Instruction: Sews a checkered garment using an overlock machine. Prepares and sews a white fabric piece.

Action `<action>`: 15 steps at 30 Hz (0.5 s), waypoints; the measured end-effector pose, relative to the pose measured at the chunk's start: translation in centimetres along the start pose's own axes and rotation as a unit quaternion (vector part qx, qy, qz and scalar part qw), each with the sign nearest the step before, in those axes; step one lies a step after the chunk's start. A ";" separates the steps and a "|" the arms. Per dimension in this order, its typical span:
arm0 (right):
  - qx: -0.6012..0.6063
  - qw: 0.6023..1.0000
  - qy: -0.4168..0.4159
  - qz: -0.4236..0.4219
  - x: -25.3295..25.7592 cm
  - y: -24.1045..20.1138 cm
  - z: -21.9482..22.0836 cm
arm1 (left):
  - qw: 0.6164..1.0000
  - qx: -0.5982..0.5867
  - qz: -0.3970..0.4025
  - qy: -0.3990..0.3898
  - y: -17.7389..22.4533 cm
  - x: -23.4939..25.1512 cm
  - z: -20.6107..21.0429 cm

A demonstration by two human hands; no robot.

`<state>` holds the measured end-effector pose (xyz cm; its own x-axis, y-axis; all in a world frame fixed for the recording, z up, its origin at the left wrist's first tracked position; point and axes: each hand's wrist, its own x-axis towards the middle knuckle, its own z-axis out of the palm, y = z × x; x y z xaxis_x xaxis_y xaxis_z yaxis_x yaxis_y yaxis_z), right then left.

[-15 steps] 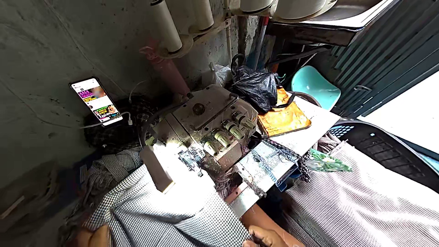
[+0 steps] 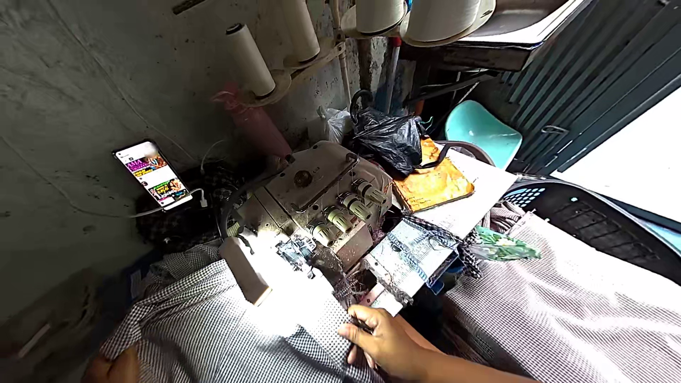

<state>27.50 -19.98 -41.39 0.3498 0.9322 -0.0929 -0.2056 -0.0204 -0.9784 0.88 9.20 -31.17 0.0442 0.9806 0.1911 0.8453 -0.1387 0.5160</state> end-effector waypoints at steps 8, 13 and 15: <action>0.046 0.998 -0.005 0.036 0.9 -0.6 0.1 | 0.997 0.060 -0.037 0.015 -3.9 1.0 -1.2; 0.009 0.995 0.015 0.097 -5.4 1.4 -0.2 | 0.998 0.042 -0.036 0.019 -4.7 1.1 -2.6; -0.007 0.994 0.017 0.111 -8.0 1.9 -0.3 | 0.997 0.068 -0.035 0.017 -4.6 1.5 -3.2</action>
<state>24.54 -27.58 -42.54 0.3285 0.8910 -0.3132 -0.2696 -0.2293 -0.9353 -4.64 10.84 -30.64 -0.0340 0.9815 0.1882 0.9105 -0.0472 0.4108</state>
